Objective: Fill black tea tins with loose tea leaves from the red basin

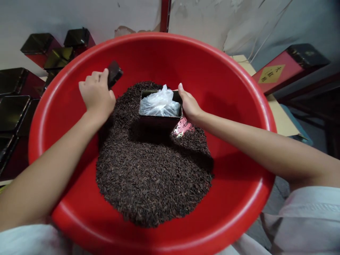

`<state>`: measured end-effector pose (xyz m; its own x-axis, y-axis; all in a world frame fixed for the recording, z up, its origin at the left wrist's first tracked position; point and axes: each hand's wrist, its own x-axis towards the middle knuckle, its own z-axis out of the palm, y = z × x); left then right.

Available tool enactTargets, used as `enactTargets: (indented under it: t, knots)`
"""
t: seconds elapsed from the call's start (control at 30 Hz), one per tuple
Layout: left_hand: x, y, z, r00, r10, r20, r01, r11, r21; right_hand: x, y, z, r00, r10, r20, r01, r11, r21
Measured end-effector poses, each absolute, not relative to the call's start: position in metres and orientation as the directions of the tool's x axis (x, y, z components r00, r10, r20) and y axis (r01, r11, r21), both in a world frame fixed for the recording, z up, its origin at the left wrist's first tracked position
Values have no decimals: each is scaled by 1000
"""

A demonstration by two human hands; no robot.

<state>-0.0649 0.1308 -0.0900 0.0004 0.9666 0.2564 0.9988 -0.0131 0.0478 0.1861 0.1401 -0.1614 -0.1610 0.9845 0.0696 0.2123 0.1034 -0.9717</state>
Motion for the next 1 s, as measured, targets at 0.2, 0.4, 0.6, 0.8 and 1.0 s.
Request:
enactTargets:
  t: [0.2, 0.4, 0.6, 0.8, 1.0]
  knots:
    - [-20, 101, -96, 420, 742, 523, 852, -521, 55, 181, 121, -134, -276, 961, -1, -17, -6, -1000]
    - [-8, 82, -113, 573, 681, 457, 717, -686, 124, 177, 112, -123, -365, 930, -43, -44, -64, -997]
    - [-9, 78, -107, 682, 667, 302, 600, -745, 291, 181, 116, -131, -292, 955, -47, -70, -71, -995]
    - [-22, 99, -120, 378, 861, 341, 584, -508, 633, 182, 117, -130, -201, 976, -88, -106, -111, -988]
    - [-15, 99, -136, 239, 969, -69, 180, 26, 983, 181, 113, -130, -150, 981, -122, -140, -144, -980]
